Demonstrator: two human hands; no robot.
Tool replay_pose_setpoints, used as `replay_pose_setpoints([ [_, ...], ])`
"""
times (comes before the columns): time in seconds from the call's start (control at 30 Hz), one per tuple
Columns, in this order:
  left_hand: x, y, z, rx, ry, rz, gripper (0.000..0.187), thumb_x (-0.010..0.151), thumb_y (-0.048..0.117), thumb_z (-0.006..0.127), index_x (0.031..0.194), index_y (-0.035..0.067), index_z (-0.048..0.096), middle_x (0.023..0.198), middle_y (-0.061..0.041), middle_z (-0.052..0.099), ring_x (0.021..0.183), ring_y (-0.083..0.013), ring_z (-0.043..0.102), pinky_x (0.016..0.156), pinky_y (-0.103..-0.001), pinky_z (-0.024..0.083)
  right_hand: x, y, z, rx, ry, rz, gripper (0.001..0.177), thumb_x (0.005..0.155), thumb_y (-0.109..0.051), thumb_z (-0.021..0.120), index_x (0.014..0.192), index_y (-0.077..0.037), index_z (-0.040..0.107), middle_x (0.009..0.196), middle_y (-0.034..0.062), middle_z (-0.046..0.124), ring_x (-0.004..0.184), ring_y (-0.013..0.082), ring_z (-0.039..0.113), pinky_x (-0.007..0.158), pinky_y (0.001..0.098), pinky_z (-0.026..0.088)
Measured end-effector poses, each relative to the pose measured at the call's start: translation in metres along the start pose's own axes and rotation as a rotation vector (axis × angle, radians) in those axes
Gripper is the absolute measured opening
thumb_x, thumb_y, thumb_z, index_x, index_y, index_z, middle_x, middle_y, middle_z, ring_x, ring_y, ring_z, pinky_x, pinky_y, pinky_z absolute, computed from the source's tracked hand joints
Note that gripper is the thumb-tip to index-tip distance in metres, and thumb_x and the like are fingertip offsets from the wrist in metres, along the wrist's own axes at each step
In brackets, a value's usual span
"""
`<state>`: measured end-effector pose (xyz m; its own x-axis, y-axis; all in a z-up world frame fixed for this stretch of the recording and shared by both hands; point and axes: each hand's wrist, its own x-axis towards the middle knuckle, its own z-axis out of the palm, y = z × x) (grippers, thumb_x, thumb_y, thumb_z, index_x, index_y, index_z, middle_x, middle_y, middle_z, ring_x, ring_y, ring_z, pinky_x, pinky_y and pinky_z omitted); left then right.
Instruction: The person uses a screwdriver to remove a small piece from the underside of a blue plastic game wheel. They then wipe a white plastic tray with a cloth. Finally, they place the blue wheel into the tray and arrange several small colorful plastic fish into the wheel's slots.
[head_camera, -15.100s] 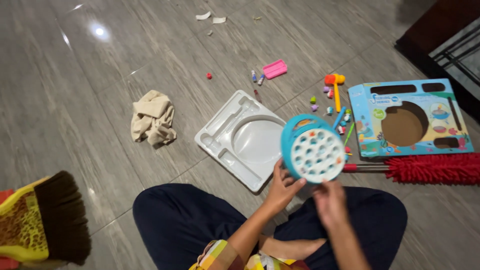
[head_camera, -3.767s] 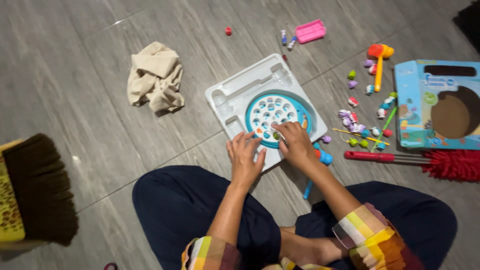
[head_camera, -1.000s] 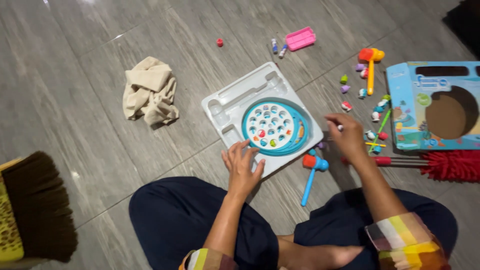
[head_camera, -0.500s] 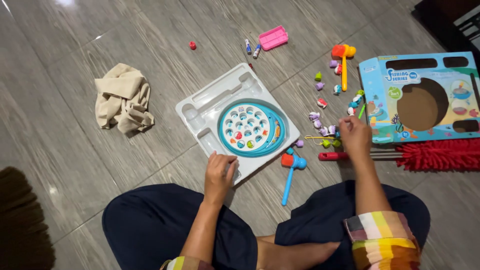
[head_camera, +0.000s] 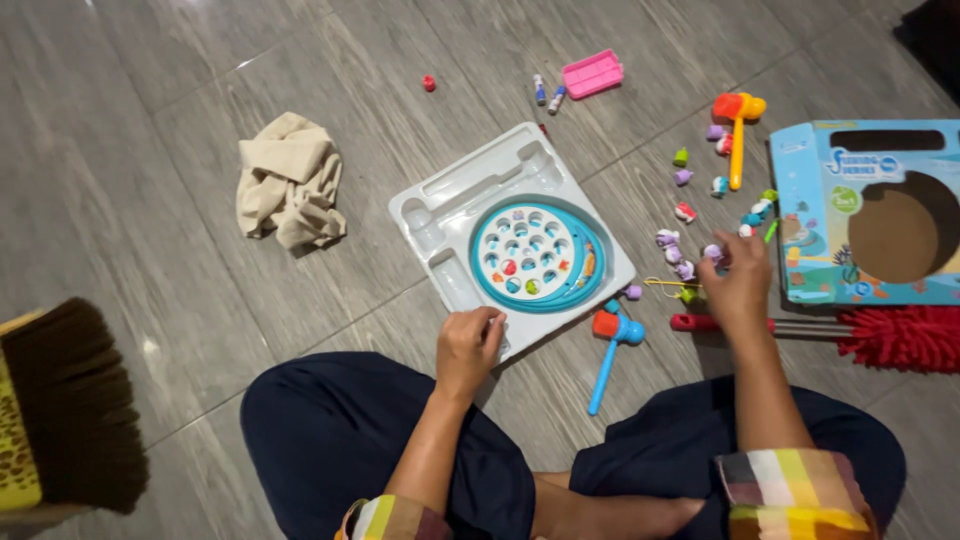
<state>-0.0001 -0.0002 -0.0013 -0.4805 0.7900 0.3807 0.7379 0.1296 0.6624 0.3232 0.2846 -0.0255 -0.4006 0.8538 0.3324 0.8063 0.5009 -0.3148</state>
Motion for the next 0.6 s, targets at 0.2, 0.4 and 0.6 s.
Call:
replay_pose_setpoints([
  [0.2, 0.007, 0.008, -0.008, -0.011, -0.045, 0.11, 0.027, 0.085, 0.024, 0.076, 0.11, 0.016, 0.07, 0.096, -0.004, 0.065, 0.099, -0.0276, 0.062, 0.097, -0.046, 0.045, -0.003, -0.119, -0.04, 0.547, -0.128, 0.082, 0.032, 0.087, -0.002, 0.075, 0.118, -0.007, 0.075, 0.105, 0.0199, 0.065, 0.098, 0.0404, 0.067, 0.086, 0.0417, 0.056],
  [0.4, 0.005, 0.025, -0.02, 0.069, -0.289, 0.031, 0.051, 0.085, 0.035, 0.076, 0.13, 0.013, 0.062, 0.139, -0.011, 0.056, 0.136, -0.034, 0.042, 0.116, -0.068, 0.012, -0.014, -0.184, -0.001, 0.624, -0.175, -0.266, 0.036, 0.076, -0.004, 0.084, 0.11, -0.015, 0.078, 0.098, 0.0047, 0.069, 0.089, 0.026, 0.07, 0.08, 0.0363, 0.058],
  [0.6, 0.003, 0.02, -0.015, 0.081, -0.315, 0.001, 0.058, 0.085, 0.043, 0.074, 0.134, 0.016, 0.063, 0.143, -0.008, 0.054, 0.139, -0.0325, 0.039, 0.118, -0.067, 0.006, -0.018, -0.185, 0.036, 0.421, -0.16, -0.408, 0.04, 0.076, -0.006, 0.084, 0.113, -0.019, 0.076, 0.097, 0.0011, 0.066, 0.088, 0.0229, 0.068, 0.084, 0.0374, 0.056],
])
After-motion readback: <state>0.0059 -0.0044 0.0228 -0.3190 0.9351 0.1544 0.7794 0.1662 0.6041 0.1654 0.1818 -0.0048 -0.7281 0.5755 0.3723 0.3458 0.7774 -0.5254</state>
